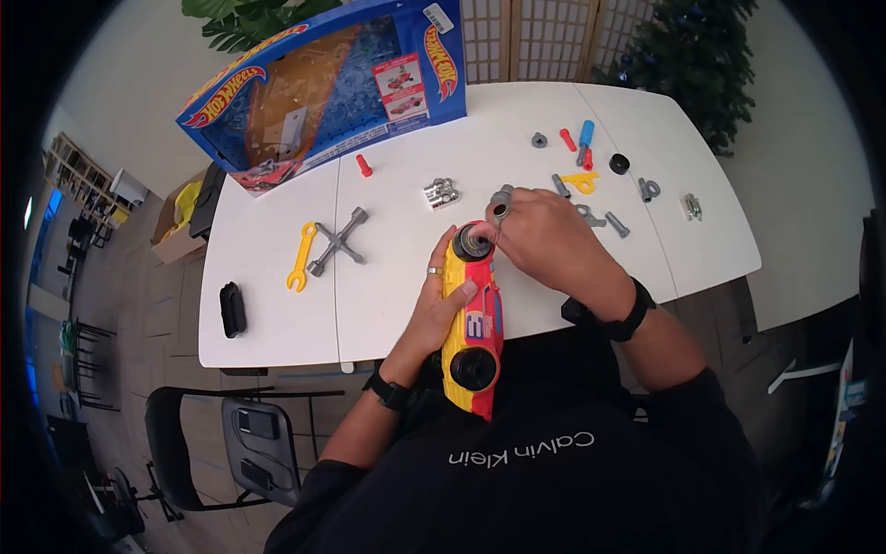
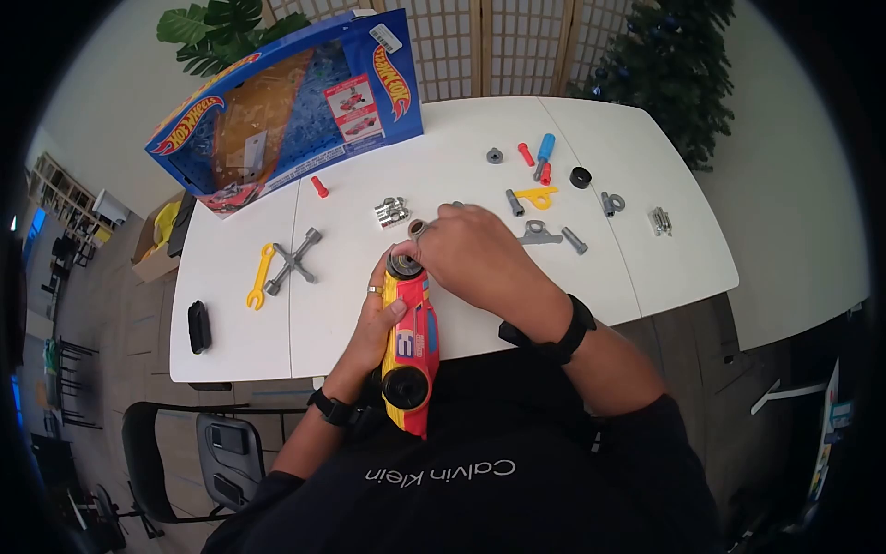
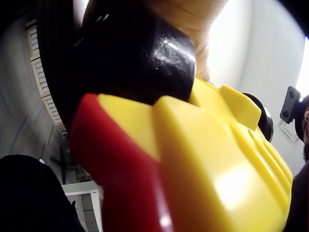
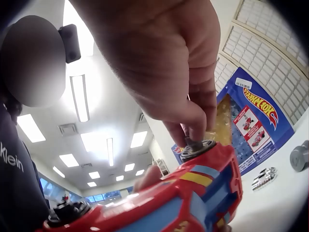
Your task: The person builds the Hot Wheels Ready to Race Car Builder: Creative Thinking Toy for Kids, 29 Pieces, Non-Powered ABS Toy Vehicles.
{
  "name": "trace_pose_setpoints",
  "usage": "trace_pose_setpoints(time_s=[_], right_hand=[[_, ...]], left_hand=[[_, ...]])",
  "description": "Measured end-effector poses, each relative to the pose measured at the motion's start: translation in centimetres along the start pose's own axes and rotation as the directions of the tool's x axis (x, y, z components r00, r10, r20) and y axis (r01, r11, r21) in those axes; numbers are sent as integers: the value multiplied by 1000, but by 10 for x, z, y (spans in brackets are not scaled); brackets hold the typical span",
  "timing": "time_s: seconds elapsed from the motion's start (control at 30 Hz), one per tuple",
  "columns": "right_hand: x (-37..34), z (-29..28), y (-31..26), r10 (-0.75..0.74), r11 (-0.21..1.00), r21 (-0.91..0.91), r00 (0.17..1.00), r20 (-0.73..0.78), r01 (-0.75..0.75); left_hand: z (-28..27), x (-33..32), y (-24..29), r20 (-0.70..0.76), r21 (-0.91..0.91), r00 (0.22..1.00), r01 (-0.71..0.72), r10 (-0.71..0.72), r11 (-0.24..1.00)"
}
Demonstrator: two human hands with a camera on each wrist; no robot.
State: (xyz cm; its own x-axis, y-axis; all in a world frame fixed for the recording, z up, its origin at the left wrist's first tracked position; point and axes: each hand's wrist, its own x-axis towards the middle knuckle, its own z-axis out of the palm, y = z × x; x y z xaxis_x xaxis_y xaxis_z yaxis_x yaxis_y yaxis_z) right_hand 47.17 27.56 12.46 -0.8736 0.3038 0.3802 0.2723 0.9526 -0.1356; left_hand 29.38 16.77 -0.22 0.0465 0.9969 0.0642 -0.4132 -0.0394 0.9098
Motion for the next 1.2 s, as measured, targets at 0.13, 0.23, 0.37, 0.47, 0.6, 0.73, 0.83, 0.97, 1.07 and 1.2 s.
trace_pose_setpoints(time_s=[0.13, 0.23, 0.37, 0.47, 0.6, 0.73, 0.83, 0.97, 1.07, 1.2], right_hand=[[-1, -11, -9, 255, 966, 30, 966, 43, -256], [-5, 7, 0, 10, 998, 58, 989, -149, -1], [11, -20, -18, 438, 892, -289, 824, 358, -348], [-10, -1, -6, 176, 984, -13, 982, -72, -178], [-9, 16, 0, -63, 995, -90, 968, -243, 42], [-10, 0, -7, 172, 973, -162, 984, 41, -163], [-11, 18, 0, 7, 996, -91, 984, -179, -24], [-10, 8, -5, 298, 937, -222, 950, 98, -271], [-13, 6, -10, 172, 984, -17, 972, -159, -177], [-17, 20, -1, 38, 988, -146, 996, -85, -50]], left_hand=[[-1, -1, 0, -20, 2, 1000, -12, 12, 1000], [-3, -1, -3, -7, 26, 999, -42, 42, 999], [3, -1, 5, 2, 17, 1000, 2, -2, 1000], [-1, -1, 2, -1, 8, 1000, -16, 16, 1000], [1, -1, 2, 4, 25, 1000, -13, 13, 1000], [1, -2, 4, -9, -1, 1000, 14, -14, 1000], [0, -2, 0, -19, 24, 999, -30, 30, 999], [4, -1, 4, 3, 30, 1000, -11, 11, 999], [2, -1, 2, -12, 38, 1000, -20, 21, 999], [0, -2, 1, 9, 22, 1000, -14, 13, 1000]])
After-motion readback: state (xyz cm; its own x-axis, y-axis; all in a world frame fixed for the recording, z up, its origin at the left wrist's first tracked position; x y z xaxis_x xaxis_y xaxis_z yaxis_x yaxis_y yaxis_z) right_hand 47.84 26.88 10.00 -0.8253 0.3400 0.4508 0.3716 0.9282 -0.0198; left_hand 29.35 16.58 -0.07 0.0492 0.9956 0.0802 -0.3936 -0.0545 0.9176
